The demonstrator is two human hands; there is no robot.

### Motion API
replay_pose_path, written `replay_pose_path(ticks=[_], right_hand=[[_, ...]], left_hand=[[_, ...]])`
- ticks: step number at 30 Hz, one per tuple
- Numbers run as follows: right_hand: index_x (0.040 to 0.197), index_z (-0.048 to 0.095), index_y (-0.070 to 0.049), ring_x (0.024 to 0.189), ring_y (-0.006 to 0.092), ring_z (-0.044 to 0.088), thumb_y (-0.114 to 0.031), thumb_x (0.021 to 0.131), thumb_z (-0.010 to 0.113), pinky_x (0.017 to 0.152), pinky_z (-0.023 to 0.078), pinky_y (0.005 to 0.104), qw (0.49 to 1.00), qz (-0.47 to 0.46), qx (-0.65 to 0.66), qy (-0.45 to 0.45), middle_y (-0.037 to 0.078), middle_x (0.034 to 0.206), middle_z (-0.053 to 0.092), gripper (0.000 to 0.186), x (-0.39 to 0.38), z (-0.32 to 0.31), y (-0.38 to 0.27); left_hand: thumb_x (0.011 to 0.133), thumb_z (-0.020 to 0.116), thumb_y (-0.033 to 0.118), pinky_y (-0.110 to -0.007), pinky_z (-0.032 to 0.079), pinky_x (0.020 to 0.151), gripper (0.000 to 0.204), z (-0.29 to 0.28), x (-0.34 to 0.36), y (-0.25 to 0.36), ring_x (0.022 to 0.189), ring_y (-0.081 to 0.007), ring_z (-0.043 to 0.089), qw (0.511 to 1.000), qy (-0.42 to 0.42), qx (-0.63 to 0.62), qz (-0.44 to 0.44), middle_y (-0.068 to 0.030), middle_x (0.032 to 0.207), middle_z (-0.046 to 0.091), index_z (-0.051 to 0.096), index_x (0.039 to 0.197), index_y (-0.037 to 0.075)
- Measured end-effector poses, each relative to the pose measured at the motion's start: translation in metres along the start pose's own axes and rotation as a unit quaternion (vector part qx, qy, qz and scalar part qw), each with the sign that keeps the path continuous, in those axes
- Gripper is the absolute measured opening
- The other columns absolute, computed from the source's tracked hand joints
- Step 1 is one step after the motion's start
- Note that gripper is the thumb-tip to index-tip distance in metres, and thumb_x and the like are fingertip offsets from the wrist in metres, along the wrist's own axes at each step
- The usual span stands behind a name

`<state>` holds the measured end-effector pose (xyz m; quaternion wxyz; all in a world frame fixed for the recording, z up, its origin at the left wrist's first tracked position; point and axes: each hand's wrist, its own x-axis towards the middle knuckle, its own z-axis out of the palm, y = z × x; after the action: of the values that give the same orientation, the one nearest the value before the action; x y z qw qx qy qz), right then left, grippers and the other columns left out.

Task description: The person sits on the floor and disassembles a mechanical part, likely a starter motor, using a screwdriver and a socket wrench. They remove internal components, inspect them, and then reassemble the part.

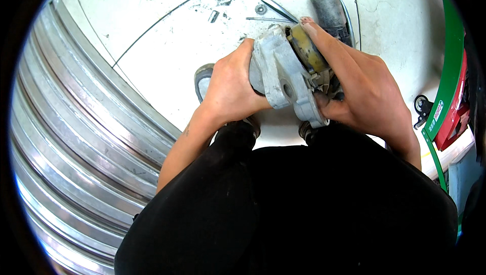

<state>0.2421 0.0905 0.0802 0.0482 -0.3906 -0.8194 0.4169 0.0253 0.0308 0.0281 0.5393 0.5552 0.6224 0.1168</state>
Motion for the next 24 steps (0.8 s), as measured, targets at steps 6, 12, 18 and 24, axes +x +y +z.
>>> replay_pose_path(ticks=[6, 12, 18, 24], right_hand=[[0.142, 0.039, -0.001, 0.101, 0.0379, 0.064, -0.009, 0.063, 0.077, 0.086, 0.053, 0.0401, 1.000, 0.012, 0.009, -0.023, 0.020, 0.124, 0.060, 0.087, -0.003, -0.001, -0.004], [0.135, 0.049, -0.002, 0.106, 0.0265, 0.066, -0.028, 0.078, 0.076, 0.092, 0.052, 0.0394, 0.988, 0.048, 0.147, -0.017, 0.013, 0.122, 0.064, 0.068, 0.002, -0.006, 0.030], [0.116, 0.066, -0.007, 0.086, 0.0177, 0.068, -0.023, 0.087, 0.069, 0.076, 0.054, 0.0287, 0.953, 0.183, 0.065, 0.234, 0.008, 0.100, 0.071, 0.033, -0.012, -0.003, 0.111], [0.127, 0.056, -0.010, 0.122, 0.0330, 0.051, -0.010, 0.085, 0.065, 0.102, 0.043, 0.0411, 0.926, 0.200, -0.183, 0.262, 0.017, 0.136, 0.049, 0.043, 0.011, -0.028, 0.175]], left_hand=[[0.049, 0.089, 0.025, -0.034, 0.051, 0.084, 0.084, 0.000, 0.000, -0.007, 0.093, -0.0263, 0.067, 0.999, -0.025, 0.000, 0.026, -0.0125, 0.103, 0.067, 0.055, 0.123, 0.004], [0.050, 0.088, 0.022, -0.033, 0.052, 0.081, 0.079, 0.007, -0.016, -0.038, 0.089, -0.0269, 0.067, 0.994, 0.031, -0.100, 0.040, -0.0136, 0.099, 0.068, 0.055, 0.119, 0.004], [0.062, 0.082, 0.007, -0.030, 0.048, 0.088, 0.060, 0.005, -0.044, -0.073, 0.095, -0.0144, 0.062, 0.957, 0.125, -0.246, -0.094, -0.0055, 0.109, 0.066, 0.058, 0.117, 0.001], [0.076, 0.071, 0.003, -0.031, 0.049, 0.087, 0.033, -0.002, -0.055, -0.109, 0.096, -0.0147, 0.062, 0.953, 0.163, -0.238, -0.087, -0.0044, 0.106, 0.067, 0.064, 0.108, 0.001]])
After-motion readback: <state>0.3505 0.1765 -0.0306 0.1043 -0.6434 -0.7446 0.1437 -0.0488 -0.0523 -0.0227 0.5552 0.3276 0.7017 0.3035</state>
